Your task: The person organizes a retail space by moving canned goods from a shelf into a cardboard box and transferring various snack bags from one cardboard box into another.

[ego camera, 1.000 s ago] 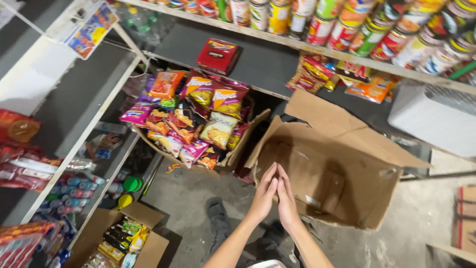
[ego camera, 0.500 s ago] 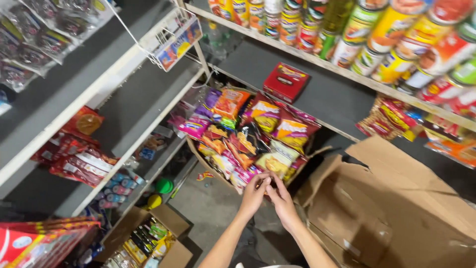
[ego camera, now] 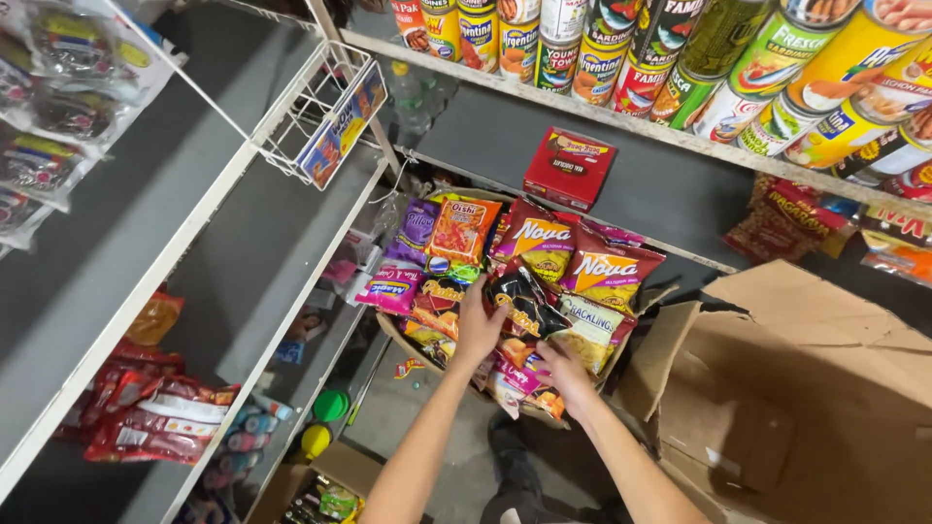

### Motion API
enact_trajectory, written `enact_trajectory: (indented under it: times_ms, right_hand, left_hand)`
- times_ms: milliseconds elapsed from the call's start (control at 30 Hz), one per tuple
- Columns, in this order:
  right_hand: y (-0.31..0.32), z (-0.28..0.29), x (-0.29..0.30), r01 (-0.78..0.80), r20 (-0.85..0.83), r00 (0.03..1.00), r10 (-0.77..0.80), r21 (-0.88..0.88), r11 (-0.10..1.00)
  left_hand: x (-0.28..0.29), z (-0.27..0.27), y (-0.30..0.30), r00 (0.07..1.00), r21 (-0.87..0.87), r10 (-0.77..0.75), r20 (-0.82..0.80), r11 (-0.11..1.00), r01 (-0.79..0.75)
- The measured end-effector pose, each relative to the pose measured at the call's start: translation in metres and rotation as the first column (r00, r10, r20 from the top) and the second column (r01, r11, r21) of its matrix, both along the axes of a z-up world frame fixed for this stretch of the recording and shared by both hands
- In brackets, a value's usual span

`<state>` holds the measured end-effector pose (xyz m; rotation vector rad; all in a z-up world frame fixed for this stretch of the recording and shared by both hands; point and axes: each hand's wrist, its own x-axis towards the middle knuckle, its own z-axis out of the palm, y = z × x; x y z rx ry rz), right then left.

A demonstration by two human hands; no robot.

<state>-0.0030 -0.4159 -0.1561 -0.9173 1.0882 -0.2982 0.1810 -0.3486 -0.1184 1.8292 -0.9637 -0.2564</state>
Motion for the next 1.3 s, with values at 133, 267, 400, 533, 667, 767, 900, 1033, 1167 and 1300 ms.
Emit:
enact_trajectory:
  times_ms: [133, 267, 400, 533, 667, 767, 900, 1033, 1167, 1300]
  right_hand:
    - [0.005, 0.009, 0.013, 0.004, -0.046, 0.999, -0.003, 0.024, 1.0]
    - [0.006, -0.003, 0.016, 0.044, 0.003, 0.999, -0.044, 0.025, 0.999]
    - [0.011, -0.015, 0.012, 0.063, 0.022, 0.998, -0.063, 0.017, 0.998]
    - [0.016, -0.011, 0.0, 0.107, 0.01, 0.994, -0.108, 0.024, 0.994]
    - [0.012, 0.008, -0.028, 0.166, 0.039, 0.985, -0.165, -0.024, 0.986]
    - [0.009, 0.01, -0.064, 0.229, 0.082, 0.971, -0.223, -0.069, 0.971]
    - [-0.001, 0.049, -0.115, 0.31, 0.041, 0.95, -0.308, -0.206, 0.928]
    - [-0.015, 0.042, -0.174, 0.375, -0.014, 0.919, -0.394, -0.277, 0.885]
    - [-0.034, 0.05, -0.234, 0.451, 0.177, 0.893, -0.415, -0.372, 0.812]
    - [-0.045, 0.058, -0.295, 0.426, 0.18, 0.905, -0.387, -0.368, 0.826]
  left_hand:
    - [0.03, -0.039, -0.014, 0.993, 0.009, -0.071, 0.09, 0.997, 0.07]
    - [0.038, -0.05, -0.014, 0.993, 0.15, -0.119, -0.007, 0.982, 0.119]
    - [0.031, -0.051, -0.007, 0.992, 0.177, -0.127, -0.007, 0.976, 0.126]
    - [0.009, -0.015, 0.001, 0.99, 0.144, -0.125, 0.061, 0.983, 0.116]
    - [-0.019, 0.031, -0.004, 0.98, 0.088, -0.138, 0.144, 0.988, 0.126]
    - [-0.052, 0.062, -0.006, 0.98, 0.152, -0.18, 0.083, 0.974, 0.166]
    - [-0.102, 0.082, -0.014, 0.957, 0.207, -0.289, 0.016, 0.937, 0.28]
    - [-0.158, 0.083, -0.027, 0.923, 0.179, -0.377, -0.083, 0.905, 0.386]
    - [-0.22, 0.079, -0.041, 0.841, 0.017, -0.5, -0.206, 0.858, 0.514]
    - [-0.288, 0.086, -0.049, 0.777, -0.002, -0.489, -0.396, 0.847, 0.532]
